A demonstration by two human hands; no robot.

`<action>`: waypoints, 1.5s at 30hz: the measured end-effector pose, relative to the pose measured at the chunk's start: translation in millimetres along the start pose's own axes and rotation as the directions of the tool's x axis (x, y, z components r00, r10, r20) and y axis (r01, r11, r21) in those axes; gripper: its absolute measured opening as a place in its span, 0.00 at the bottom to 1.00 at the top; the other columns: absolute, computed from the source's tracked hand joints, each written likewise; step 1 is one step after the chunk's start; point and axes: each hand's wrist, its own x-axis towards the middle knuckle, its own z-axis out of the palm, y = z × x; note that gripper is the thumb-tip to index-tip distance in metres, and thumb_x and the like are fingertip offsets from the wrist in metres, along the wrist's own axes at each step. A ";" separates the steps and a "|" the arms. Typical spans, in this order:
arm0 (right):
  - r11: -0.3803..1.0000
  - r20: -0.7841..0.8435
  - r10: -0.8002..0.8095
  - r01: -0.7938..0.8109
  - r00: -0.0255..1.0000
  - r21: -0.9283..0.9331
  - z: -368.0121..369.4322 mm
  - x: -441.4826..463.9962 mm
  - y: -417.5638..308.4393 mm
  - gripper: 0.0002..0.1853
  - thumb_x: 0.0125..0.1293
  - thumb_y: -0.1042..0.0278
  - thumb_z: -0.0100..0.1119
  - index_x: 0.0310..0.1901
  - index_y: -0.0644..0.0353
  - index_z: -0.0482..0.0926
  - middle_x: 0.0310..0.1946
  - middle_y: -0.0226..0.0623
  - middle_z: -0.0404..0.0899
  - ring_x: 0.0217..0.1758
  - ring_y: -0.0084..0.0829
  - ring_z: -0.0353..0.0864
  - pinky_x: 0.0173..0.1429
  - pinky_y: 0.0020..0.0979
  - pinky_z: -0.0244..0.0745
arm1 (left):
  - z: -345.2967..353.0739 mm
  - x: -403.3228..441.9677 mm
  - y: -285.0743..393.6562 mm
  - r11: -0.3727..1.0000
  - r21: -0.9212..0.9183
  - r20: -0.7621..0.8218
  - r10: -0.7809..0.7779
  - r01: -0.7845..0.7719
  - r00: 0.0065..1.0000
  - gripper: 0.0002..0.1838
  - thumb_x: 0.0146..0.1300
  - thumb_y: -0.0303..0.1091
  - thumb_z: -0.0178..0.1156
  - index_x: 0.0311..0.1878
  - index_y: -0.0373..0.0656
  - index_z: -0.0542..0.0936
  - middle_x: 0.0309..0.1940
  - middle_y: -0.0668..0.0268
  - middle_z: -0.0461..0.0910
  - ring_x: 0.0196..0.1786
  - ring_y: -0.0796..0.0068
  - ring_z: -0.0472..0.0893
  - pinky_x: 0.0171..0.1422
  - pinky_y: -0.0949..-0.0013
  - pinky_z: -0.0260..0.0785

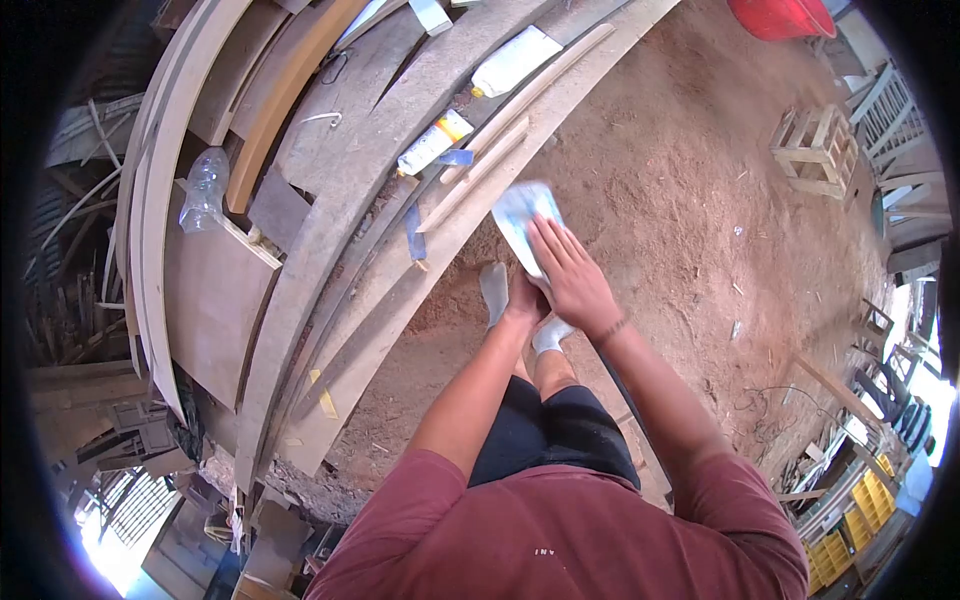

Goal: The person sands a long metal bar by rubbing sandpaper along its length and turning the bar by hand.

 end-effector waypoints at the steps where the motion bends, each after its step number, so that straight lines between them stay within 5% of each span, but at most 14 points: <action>1: 0.999 -0.036 -0.027 0.028 0.999 0.025 0.5 24.4 2.7 0.42 0.76 0.54 0.56 0.86 0.63 0.58 0.89 0.46 0.55 0.93 0.43 0.52 0.94 0.44 0.48 | -0.3 -0.3 1.2 0.999 -0.031 0.021 -0.031 0.032 0.999 0.36 0.87 0.61 0.43 0.87 0.50 0.62 0.82 0.65 0.69 0.81 0.66 0.72 0.85 0.56 0.66; 6: 0.996 -0.071 -0.075 0.078 0.995 0.045 2.8 36.0 7.2 0.40 0.77 0.57 0.54 0.87 0.62 0.57 0.90 0.43 0.54 0.93 0.41 0.51 0.94 0.44 0.47 | -9.0 7.4 2.1 0.996 0.021 0.110 -0.089 0.087 0.990 0.37 0.87 0.63 0.40 0.88 0.53 0.59 0.83 0.66 0.67 0.82 0.66 0.70 0.86 0.56 0.64; 8: 0.996 0.056 -0.034 0.038 0.998 -0.075 -1.5 12.4 1.6 0.42 0.78 0.53 0.54 0.87 0.61 0.56 0.91 0.41 0.51 0.94 0.39 0.48 0.95 0.43 0.44 | -11.4 3.8 -0.5 0.996 0.082 -0.020 -0.028 0.030 0.999 0.37 0.87 0.66 0.38 0.88 0.54 0.59 0.83 0.66 0.67 0.83 0.66 0.70 0.87 0.56 0.63; 12: 0.997 0.004 -0.022 0.022 1.000 -0.072 5.5 16.8 -5.6 0.43 0.75 0.59 0.57 0.87 0.62 0.56 0.91 0.41 0.52 0.94 0.38 0.48 0.95 0.43 0.44 | -18.8 0.1 -4.3 0.994 0.099 -0.018 0.035 -0.034 0.999 0.39 0.86 0.66 0.39 0.88 0.53 0.58 0.84 0.65 0.65 0.82 0.61 0.70 0.84 0.52 0.69; 13: 0.999 -0.008 -0.020 0.020 1.000 0.040 -2.7 28.0 -11.2 0.44 0.72 0.60 0.59 0.86 0.65 0.57 0.90 0.44 0.53 0.94 0.41 0.48 0.95 0.44 0.44 | 1.9 -9.9 -0.6 0.972 0.221 -0.033 0.087 -0.077 0.996 0.43 0.84 0.72 0.38 0.87 0.49 0.61 0.80 0.61 0.71 0.79 0.57 0.75 0.81 0.48 0.72; 17: 0.998 0.013 0.056 -0.057 0.998 0.026 1.3 54.7 -22.7 0.45 0.69 0.59 0.61 0.85 0.66 0.58 0.90 0.46 0.54 0.94 0.43 0.49 0.95 0.45 0.44 | -9.0 -1.0 1.6 0.983 0.175 -0.028 0.059 -0.053 0.998 0.42 0.84 0.71 0.38 0.87 0.49 0.62 0.79 0.61 0.72 0.78 0.57 0.75 0.81 0.49 0.72; 22: 0.973 -0.107 0.053 -0.076 0.993 -0.220 29.7 64.4 -17.9 0.37 0.73 0.65 0.51 0.84 0.63 0.63 0.88 0.41 0.58 0.93 0.43 0.52 0.92 0.49 0.50 | -16.3 2.1 1.8 0.990 0.142 -0.002 0.023 -0.023 1.000 0.42 0.84 0.70 0.38 0.86 0.49 0.63 0.78 0.61 0.73 0.78 0.57 0.76 0.80 0.49 0.73; 29: 0.987 -0.156 0.109 -0.125 0.982 -0.099 33.2 5.2 -31.4 0.36 0.75 0.68 0.46 0.84 0.60 0.63 0.87 0.39 0.60 0.92 0.44 0.56 0.91 0.48 0.53 | -14.2 6.2 0.7 0.989 0.144 -0.006 0.010 -0.009 1.000 0.40 0.85 0.69 0.38 0.85 0.49 0.64 0.77 0.61 0.74 0.76 0.57 0.77 0.80 0.49 0.73; 36: 0.973 -0.273 0.135 -0.179 0.953 -0.144 45.7 63.3 -34.6 0.36 0.72 0.71 0.49 0.83 0.65 0.64 0.87 0.41 0.61 0.91 0.40 0.57 0.92 0.43 0.54 | -20.2 7.7 -4.0 0.992 0.124 -0.005 0.006 -0.006 1.000 0.39 0.85 0.69 0.38 0.84 0.49 0.66 0.75 0.61 0.76 0.75 0.58 0.78 0.79 0.50 0.73; 41: 0.992 -0.182 0.085 -0.100 0.980 -0.076 44.5 7.1 -33.8 0.37 0.72 0.70 0.48 0.84 0.63 0.64 0.86 0.40 0.63 0.91 0.38 0.58 0.91 0.43 0.54 | -15.0 4.5 3.2 0.992 0.128 -0.006 0.005 -0.004 1.000 0.38 0.85 0.68 0.38 0.83 0.49 0.67 0.74 0.60 0.77 0.74 0.58 0.79 0.79 0.50 0.74; 45: 0.986 -0.174 0.121 -0.138 0.977 -0.089 32.3 62.1 -29.2 0.36 0.74 0.70 0.46 0.84 0.62 0.63 0.88 0.40 0.60 0.93 0.39 0.54 0.92 0.42 0.51 | -13.9 2.3 1.4 0.989 0.147 -0.005 -0.005 0.005 1.000 0.38 0.86 0.67 0.38 0.82 0.49 0.68 0.73 0.60 0.77 0.74 0.58 0.79 0.79 0.50 0.74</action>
